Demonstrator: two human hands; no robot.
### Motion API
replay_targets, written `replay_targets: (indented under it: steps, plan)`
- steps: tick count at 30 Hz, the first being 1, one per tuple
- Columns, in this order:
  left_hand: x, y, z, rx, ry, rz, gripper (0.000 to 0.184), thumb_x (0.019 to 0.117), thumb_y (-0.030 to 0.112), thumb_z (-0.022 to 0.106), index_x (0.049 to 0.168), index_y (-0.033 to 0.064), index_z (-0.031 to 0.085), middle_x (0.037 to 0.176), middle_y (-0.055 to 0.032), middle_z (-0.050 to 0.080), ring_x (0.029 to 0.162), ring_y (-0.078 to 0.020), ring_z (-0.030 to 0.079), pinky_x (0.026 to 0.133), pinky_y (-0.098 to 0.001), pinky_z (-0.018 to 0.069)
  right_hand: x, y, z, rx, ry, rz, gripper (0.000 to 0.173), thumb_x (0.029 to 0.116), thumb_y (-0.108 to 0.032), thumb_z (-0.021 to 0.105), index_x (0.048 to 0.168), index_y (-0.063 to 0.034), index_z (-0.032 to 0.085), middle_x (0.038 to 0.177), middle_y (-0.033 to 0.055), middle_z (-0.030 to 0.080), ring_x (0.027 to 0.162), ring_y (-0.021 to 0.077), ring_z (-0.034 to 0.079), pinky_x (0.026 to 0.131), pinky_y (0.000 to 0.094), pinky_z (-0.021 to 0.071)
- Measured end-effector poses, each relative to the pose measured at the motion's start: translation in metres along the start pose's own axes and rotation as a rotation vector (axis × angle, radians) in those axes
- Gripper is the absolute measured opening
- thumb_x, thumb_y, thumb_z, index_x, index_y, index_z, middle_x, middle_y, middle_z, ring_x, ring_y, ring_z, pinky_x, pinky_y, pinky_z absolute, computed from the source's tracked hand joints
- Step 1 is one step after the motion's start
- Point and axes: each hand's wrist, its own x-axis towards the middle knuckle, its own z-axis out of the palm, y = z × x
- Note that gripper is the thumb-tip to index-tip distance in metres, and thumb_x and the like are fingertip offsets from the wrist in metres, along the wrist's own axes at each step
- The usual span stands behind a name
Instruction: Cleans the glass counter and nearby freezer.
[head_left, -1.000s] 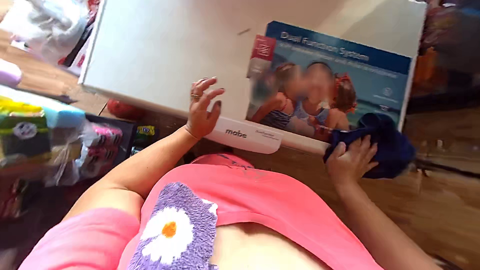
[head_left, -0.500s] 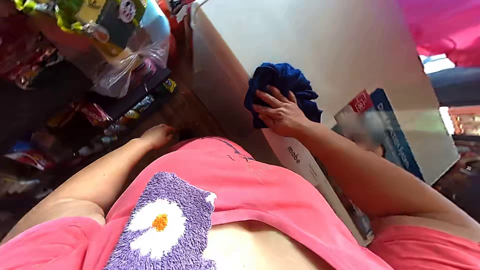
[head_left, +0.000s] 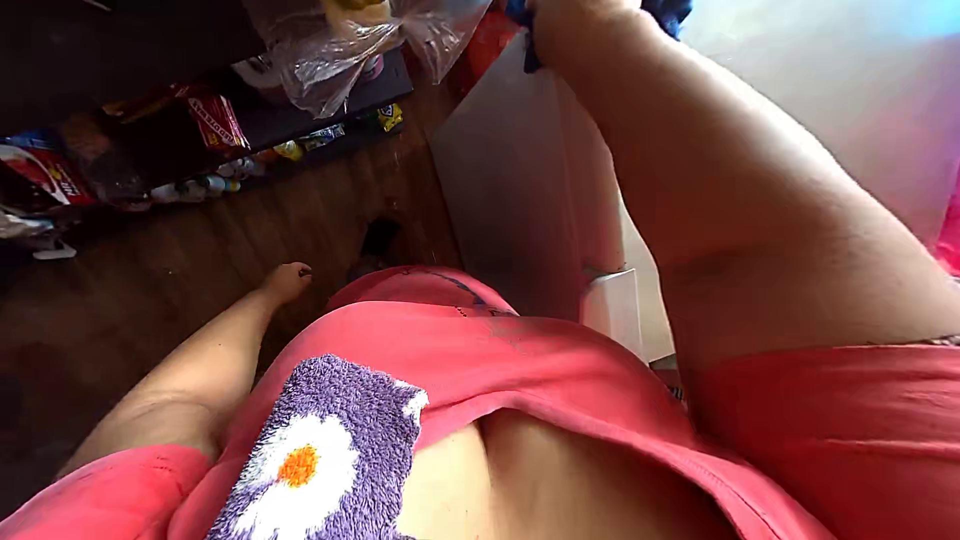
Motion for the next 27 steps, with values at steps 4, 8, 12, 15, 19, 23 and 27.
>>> replay_targets:
  steps: [4,8,12,15,19,23,27]
  plan:
    - [-0.005,-0.006,-0.005,-0.069,0.032,-0.026,0.037,0.1088,0.02,0.048,0.138,-0.0009,0.058,0.134,-0.0277,0.062,0.127,-0.0441,0.058,0.107,-0.0629,0.0414,-0.014,-0.028,0.016,-0.123,0.004,0.06,0.042,0.0997,-0.001,0.05,0.14,0.009,0.052,0.146,0.031,0.05,0.139,0.0473,0.047,0.109,0.0654,0.0388]
    - [-0.007,0.007,-0.01,-0.147,0.048,0.013,0.038,0.11,0.021,0.046,0.14,0.0002,0.057,0.137,-0.026,0.06,0.131,-0.0428,0.055,0.111,-0.0629,0.0385,-0.072,0.016,0.082,-0.565,-0.117,-0.26,0.048,0.0968,0.005,0.051,0.142,0.0197,0.044,0.16,0.037,0.028,0.156,0.0474,0.015,0.127,0.063,0.0016]
    - [-0.002,0.007,-0.006,-0.165,0.049,0.045,0.038,0.11,0.02,0.045,0.14,-0.0008,0.056,0.139,-0.0248,0.059,0.133,-0.0415,0.054,0.112,-0.0611,0.0374,-0.172,0.034,0.15,-0.441,-0.488,-0.095,0.044,0.1026,0.001,0.047,0.145,0.0122,0.046,0.159,0.0271,0.038,0.154,0.0385,0.028,0.129,0.0514,0.014]
    - [0.0,0.005,-0.005,-0.179,0.04,0.048,0.038,0.1096,0.02,0.046,0.139,-0.0004,0.057,0.136,-0.025,0.061,0.13,-0.0411,0.057,0.11,-0.0615,0.0394,-0.171,0.014,0.158,-0.263,-0.642,0.167,0.034,0.1005,-0.016,0.06,0.128,0.005,0.063,0.136,0.0276,0.06,0.132,0.0443,0.054,0.104,0.064,0.0443]
    - [0.003,-0.006,-0.007,-0.226,0.045,-0.01,0.038,0.109,0.02,0.047,0.141,0.0016,0.057,0.137,-0.0248,0.061,0.131,-0.04,0.056,0.11,-0.0601,0.0407,-0.098,0.003,0.133,-0.284,-0.375,0.078,0.039,0.0755,-0.052,0.079,0.087,-0.0153,0.075,0.095,0.0142,0.073,0.095,0.0384,0.069,0.076,0.0698,0.0511]
    - [0.001,-0.038,0.003,-0.274,0.031,-0.044,0.04,0.1088,0.023,0.048,0.141,0.0011,0.056,0.139,-0.0258,0.059,0.132,-0.0405,0.055,0.111,-0.0606,0.0404,-0.022,-0.022,0.078,0.01,-0.046,0.016,0.033,0.0963,-0.023,0.066,0.128,-0.014,0.067,0.129,0.0175,0.067,0.122,0.0399,0.062,0.094,0.0682,0.0496]
    - [-0.011,-0.065,0.004,-0.283,0.007,-0.1,0.041,0.1092,0.024,0.047,0.142,0.0004,0.055,0.142,-0.0259,0.057,0.134,-0.0398,0.053,0.113,-0.0583,0.039,-0.012,-0.01,0.117,0.057,0.074,0.039,0.045,0.1073,-0.018,0.046,0.15,-0.0051,0.05,0.156,0.0212,0.047,0.149,0.0365,0.039,0.12,0.056,0.0317]
